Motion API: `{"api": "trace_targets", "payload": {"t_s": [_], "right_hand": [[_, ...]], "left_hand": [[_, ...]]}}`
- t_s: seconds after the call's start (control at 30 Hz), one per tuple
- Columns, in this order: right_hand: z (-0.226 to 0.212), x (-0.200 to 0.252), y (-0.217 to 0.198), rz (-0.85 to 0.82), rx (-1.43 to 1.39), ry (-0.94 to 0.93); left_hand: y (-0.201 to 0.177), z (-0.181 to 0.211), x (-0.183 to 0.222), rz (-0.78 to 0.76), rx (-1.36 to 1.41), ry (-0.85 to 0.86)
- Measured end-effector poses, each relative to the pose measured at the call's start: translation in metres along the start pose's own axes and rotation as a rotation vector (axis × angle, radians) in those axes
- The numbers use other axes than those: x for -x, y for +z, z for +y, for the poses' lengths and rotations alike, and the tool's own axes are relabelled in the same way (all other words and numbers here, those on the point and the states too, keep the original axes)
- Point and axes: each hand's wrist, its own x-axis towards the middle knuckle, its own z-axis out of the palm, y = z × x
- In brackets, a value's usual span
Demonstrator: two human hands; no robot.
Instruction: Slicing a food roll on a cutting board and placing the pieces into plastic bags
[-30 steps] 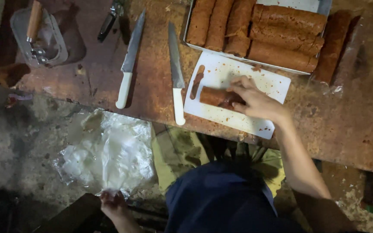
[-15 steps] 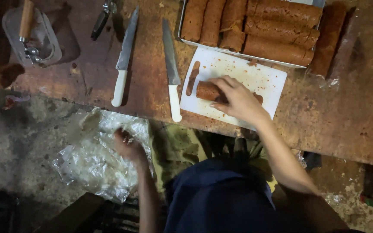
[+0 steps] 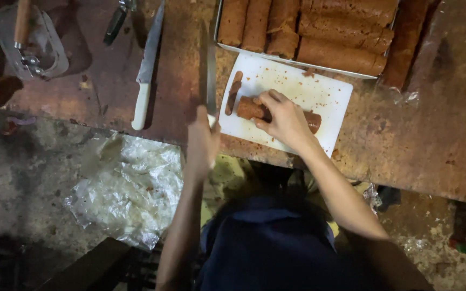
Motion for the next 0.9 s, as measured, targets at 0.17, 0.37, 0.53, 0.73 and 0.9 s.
{"api": "trace_targets", "payload": {"t_s": [0.17, 0.37, 0.53, 0.73, 0.9], "right_hand": [[0.017, -0.004, 0.021, 0.023, -0.002, 0.034], [0.027, 0.0, 0.031, 0.013, -0.027, 0.085], [0.026, -0.003, 0.031, 0.032, -0.044, 0.126], [0.03, -0.002, 0.034, 0.015, -0.057, 0.145], [0.013, -0.004, 0.0, -0.035, -0.105, 0.104]], "left_hand": [[0.047, -0.008, 0.024, 0.033, -0.171, 0.094], [0.068, 0.004, 0.0, 0.058, -0.251, 0.138], [0.075, 0.005, -0.004, 0.06, -0.357, 0.108], [0.071, -0.049, 0.032, -0.263, -0.234, -0.253], [0.025, -0.058, 0.103, -0.44, -0.275, -0.18]]}}
